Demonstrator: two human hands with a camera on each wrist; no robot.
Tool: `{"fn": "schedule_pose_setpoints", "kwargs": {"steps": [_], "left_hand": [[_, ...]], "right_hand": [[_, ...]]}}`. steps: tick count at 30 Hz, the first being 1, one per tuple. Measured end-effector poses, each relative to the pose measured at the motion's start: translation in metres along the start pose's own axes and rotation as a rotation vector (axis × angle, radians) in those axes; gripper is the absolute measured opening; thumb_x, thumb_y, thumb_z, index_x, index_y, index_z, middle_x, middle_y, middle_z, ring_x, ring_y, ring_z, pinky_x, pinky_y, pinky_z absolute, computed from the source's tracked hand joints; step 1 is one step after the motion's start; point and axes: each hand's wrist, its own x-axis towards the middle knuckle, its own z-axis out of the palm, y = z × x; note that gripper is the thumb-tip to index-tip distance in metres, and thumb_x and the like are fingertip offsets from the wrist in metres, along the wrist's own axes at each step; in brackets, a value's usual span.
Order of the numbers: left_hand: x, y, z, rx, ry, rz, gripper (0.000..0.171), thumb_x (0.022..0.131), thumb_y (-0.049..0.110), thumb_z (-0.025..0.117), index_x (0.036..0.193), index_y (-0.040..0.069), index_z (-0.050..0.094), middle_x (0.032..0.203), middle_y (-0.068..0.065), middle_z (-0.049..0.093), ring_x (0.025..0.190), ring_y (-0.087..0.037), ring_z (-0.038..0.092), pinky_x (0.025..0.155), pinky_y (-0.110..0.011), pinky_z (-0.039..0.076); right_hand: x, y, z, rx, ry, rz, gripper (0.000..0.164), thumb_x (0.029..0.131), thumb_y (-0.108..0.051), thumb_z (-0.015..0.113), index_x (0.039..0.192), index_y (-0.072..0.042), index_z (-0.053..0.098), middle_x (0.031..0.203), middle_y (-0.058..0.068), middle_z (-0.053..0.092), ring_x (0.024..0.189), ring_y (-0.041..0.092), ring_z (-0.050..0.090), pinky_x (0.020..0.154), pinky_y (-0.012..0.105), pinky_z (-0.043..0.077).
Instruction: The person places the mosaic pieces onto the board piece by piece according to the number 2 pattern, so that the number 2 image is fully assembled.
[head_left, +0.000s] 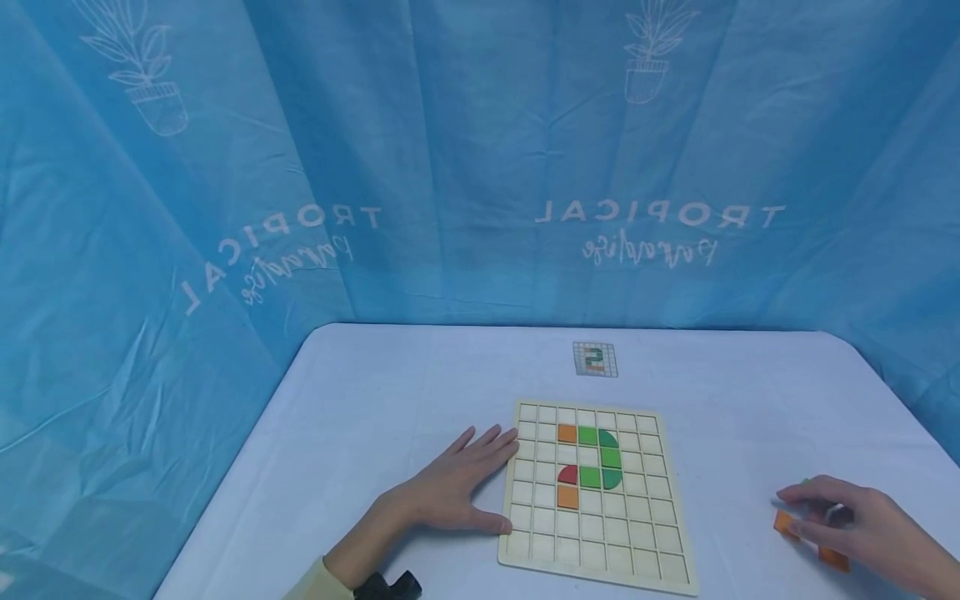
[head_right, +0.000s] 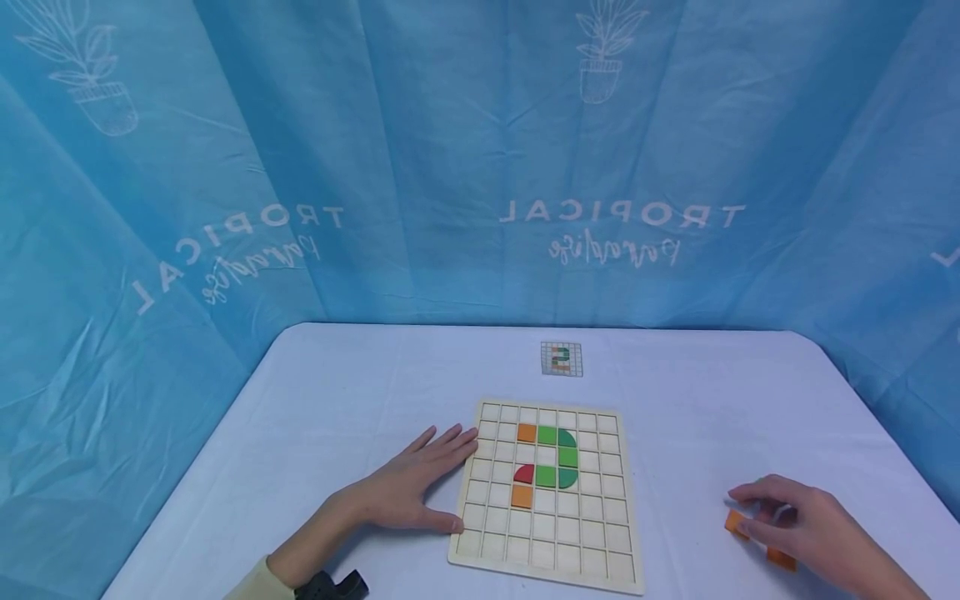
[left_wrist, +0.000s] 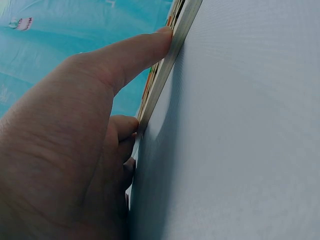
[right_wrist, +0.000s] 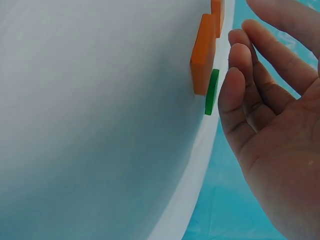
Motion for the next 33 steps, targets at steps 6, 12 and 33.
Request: {"fn": "schedule_pose_setpoints", "kwargs": {"steps": [6,12,33], "left_hand": [[0.0,0.0,0.001,-0.004,-0.008,-0.008,0.104,0.078,0.078,0.051,0.156,0.018,0.016,0.16,0.01,0.006,0.145,-0.013,0.0,0.117,-0.043,-0.001],[0.001,0.0,0.0,-0.007,-0.011,-0.018,0.105,0.078,0.078,0.051,0.156,0.019,0.015,0.16,0.01,0.006,0.145,-0.013,-0.001,0.117,-0.043,-0.002],[0.0,-0.002,0.002,-0.004,-0.009,-0.015,0.105,0.077,0.079,0.05,0.156,0.02,0.015,0.16,0.012,0.005,0.145,-0.012,-0.001,0.117,-0.042,-0.002]], "right_hand": [[0.001,0.0,-0.003,-0.018,0.008,0.002,0.04,0.083,-0.041,0.073,0.11,-0.011,0.07,0.096,-0.002,0.063,0.072,0.01,0.052,0.06,0.025,0.05],[0.004,0.006,-0.009,-0.063,-0.007,0.067,0.054,0.08,-0.044,0.075,0.114,-0.003,0.067,0.103,0.005,0.064,0.078,0.017,0.054,0.063,0.028,0.052],[0.018,0.032,-0.009,-0.084,0.073,0.118,0.062,0.073,-0.033,0.083,0.116,0.007,0.062,0.098,0.013,0.061,0.078,0.021,0.056,0.067,0.042,0.056]]}}
